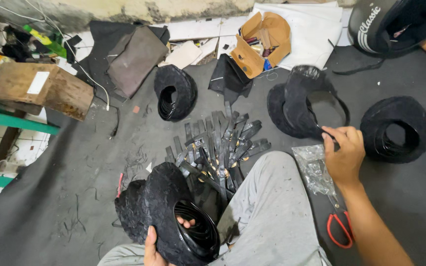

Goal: The person sits on the workshop floor and pulls a black fabric shoe upper over a shoe last frame, pressing and adjusting it around the edges. They then set the covered uppers aside and handle black straps with gold buckles, arranging and attaching them to the shoe components.

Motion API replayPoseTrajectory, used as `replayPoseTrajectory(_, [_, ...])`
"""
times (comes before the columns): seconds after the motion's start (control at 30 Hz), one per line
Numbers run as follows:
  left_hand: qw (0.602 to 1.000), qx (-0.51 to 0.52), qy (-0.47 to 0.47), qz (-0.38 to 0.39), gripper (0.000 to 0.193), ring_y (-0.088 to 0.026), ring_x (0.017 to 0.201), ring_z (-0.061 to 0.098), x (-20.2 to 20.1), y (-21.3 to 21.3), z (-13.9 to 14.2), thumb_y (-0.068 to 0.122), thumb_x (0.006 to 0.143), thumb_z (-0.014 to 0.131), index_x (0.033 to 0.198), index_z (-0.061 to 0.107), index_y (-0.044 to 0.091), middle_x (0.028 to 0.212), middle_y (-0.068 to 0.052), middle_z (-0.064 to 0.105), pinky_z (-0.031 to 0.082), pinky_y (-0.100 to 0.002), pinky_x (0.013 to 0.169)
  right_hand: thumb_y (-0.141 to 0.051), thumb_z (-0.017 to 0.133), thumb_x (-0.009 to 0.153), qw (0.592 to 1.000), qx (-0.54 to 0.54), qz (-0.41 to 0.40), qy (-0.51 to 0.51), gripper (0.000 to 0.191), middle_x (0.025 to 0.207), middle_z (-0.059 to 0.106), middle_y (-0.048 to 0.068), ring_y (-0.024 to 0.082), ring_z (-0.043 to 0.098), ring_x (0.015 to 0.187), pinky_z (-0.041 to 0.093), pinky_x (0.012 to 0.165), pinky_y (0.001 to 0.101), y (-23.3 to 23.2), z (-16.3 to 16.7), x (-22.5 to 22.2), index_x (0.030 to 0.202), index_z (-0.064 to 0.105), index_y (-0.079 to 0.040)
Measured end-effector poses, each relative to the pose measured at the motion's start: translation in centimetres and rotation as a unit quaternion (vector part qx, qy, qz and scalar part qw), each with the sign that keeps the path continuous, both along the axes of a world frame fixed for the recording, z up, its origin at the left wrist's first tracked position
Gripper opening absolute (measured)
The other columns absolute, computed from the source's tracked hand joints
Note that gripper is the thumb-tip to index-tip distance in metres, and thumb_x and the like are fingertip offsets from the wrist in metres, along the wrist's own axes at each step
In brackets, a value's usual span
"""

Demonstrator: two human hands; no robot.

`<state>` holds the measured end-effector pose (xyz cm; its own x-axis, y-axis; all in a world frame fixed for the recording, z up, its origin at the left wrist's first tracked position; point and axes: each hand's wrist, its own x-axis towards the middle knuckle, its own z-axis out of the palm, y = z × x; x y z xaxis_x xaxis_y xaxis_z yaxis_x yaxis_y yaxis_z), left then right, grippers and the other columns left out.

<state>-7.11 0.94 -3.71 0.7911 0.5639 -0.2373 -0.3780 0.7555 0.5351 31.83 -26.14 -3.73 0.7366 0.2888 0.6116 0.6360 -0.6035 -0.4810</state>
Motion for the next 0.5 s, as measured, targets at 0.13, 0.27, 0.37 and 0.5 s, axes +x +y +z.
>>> replayPoseTrajectory(0.13, [1.0,-0.031,-0.004,-0.004,0.069,-0.046,0.116,0.06,-0.2,0.0,-1.3,0.05,0.104,0.041,0.121,0.053,-0.016,0.109,-0.031,0.064,0.049,-0.057,0.1,-0.005,0.076,0.092,0.997,0.023,0.013,0.07,0.021,0.101,0.062,0.009,0.028,0.06,0.093,0.051,0.08,0.038,1.2,-3.4,2.5,0.112,0.076,-0.009])
replayPoseTrajectory(0.27, [0.995,-0.09,-0.035,-0.035,0.065,-0.045,0.123,0.057,-0.2,0.2,-2.2,0.046,0.105,0.044,0.125,0.052,-0.015,0.116,-0.033,0.063,0.045,-0.059,0.104,-0.011,0.077,0.083,0.991,-0.061,0.057,0.106,0.037,0.105,0.063,0.012,0.034,0.063,0.09,0.05,0.074,0.0446,3.3,-7.4,5.1,0.119,0.073,-0.006])
replayPoseTrajectory(0.37, [0.993,-0.115,0.006,-0.034,0.065,-0.044,0.123,0.057,0.0,0.4,-2.3,0.044,0.101,0.046,0.129,0.052,-0.014,0.12,-0.032,0.065,0.043,-0.058,0.106,-0.017,0.076,0.087,0.989,-0.11,0.056,0.086,0.033,0.107,0.064,0.011,0.036,0.065,0.097,0.052,0.079,0.0465,3.4,-9.7,6.2,0.117,0.068,-0.007])
replayPoseTrajectory(0.5, [0.992,-0.067,0.107,-0.023,0.068,-0.039,0.125,0.059,0.3,0.2,-1.6,0.044,0.097,0.043,0.138,0.05,-0.011,0.128,-0.026,0.066,0.041,-0.053,0.11,-0.024,0.073,0.097,0.981,-0.153,0.034,0.114,0.025,0.107,0.062,0.011,0.038,0.065,0.098,0.053,0.08,0.0488,2.9,-10.8,6.1,0.114,0.065,-0.007])
